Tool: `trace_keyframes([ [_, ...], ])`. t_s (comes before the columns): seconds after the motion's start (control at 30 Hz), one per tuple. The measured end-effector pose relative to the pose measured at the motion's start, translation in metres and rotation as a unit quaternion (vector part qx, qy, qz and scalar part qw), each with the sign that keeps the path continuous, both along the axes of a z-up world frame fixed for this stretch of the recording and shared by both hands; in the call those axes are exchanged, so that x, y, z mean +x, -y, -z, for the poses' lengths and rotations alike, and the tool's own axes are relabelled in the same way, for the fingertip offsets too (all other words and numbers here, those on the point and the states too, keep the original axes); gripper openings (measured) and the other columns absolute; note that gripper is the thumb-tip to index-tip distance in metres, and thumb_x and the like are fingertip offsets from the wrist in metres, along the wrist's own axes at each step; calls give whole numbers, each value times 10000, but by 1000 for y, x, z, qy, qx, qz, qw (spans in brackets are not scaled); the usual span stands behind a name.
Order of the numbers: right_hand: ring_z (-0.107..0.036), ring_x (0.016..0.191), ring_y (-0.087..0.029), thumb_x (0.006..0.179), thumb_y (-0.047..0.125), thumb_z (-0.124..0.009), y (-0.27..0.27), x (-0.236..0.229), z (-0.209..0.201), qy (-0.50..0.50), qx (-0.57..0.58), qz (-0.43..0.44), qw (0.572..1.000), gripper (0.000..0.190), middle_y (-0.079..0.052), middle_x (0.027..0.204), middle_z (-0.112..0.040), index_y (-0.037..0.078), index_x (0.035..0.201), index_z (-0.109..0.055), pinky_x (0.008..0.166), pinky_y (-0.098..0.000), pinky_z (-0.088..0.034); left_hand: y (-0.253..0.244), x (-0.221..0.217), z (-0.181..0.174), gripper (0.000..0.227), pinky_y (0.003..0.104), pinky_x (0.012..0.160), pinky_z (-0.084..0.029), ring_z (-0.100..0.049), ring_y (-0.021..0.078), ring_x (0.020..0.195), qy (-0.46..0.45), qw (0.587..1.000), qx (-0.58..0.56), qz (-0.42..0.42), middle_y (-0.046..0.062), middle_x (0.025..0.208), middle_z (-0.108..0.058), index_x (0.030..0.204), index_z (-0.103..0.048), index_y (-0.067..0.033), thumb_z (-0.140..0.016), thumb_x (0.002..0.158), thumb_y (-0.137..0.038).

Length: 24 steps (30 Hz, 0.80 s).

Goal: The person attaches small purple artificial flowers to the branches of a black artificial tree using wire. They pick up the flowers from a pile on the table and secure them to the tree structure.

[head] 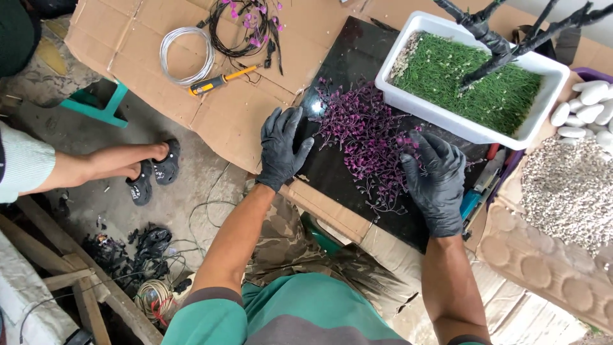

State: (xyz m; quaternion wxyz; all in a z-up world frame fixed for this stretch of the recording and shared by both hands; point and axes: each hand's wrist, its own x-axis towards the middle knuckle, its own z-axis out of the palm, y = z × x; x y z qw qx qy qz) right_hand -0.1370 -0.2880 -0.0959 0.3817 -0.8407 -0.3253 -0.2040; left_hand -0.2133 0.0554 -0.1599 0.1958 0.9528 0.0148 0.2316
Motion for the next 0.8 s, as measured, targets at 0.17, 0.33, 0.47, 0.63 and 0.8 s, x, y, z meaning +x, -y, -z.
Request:
trace_keyframes([
  [0.17, -670, 981, -407, 934, 146, -820, 17, -17, 3, -41, -15, 24, 999, 499, -143, 1130, -681, 131, 1417, -695, 796, -512, -549, 1, 1, -4, 695, 562, 1188, -315, -451, 423, 1424, 3, 1000, 3, 0, 159, 1434, -578, 1561, -504, -197, -713, 948, -449],
  [0.33, -704, 921, -391, 817, 205, -914, 21, -15, 19, -55, -69, 88, 992, 566, -124, 1042, -713, 149, 1349, -728, 743, -524, -575, 3, 3, -18, 635, 513, 1189, -337, -482, 399, 1402, -20, 999, 11, 25, 163, 1413, -598, 1520, -541, -156, -636, 992, -494],
  [0.47, -688, 940, -342, 725, 302, -927, 19, -12, 30, -51, -106, 97, 988, 589, -89, 1043, -678, 180, 1267, -733, 769, -489, -584, 4, 3, -21, 660, 543, 1154, -357, -459, 433, 1394, -57, 998, 16, 20, 185, 1423, -574, 1523, -540, -132, -644, 971, -477],
  [0.63, -677, 886, -323, 788, 312, -871, 18, -6, 36, -67, -158, 117, 978, 438, -60, 970, -656, 182, 1188, -747, 732, -470, -586, 4, 9, -24, 672, 554, 1143, -363, -453, 441, 1387, -79, 997, 10, 18, 183, 1423, -561, 1524, -540, -129, -619, 965, -495],
  [0.8, -694, 807, -302, 850, 197, -782, 11, -11, 38, -71, -185, 126, 972, 166, -39, 889, -680, 176, 1013, -759, 661, -449, -594, 1, 7, -20, 672, 549, 1142, -359, -444, 435, 1391, -83, 996, 21, 8, 177, 1449, -542, 1533, -537, -117, -601, 971, -479],
])
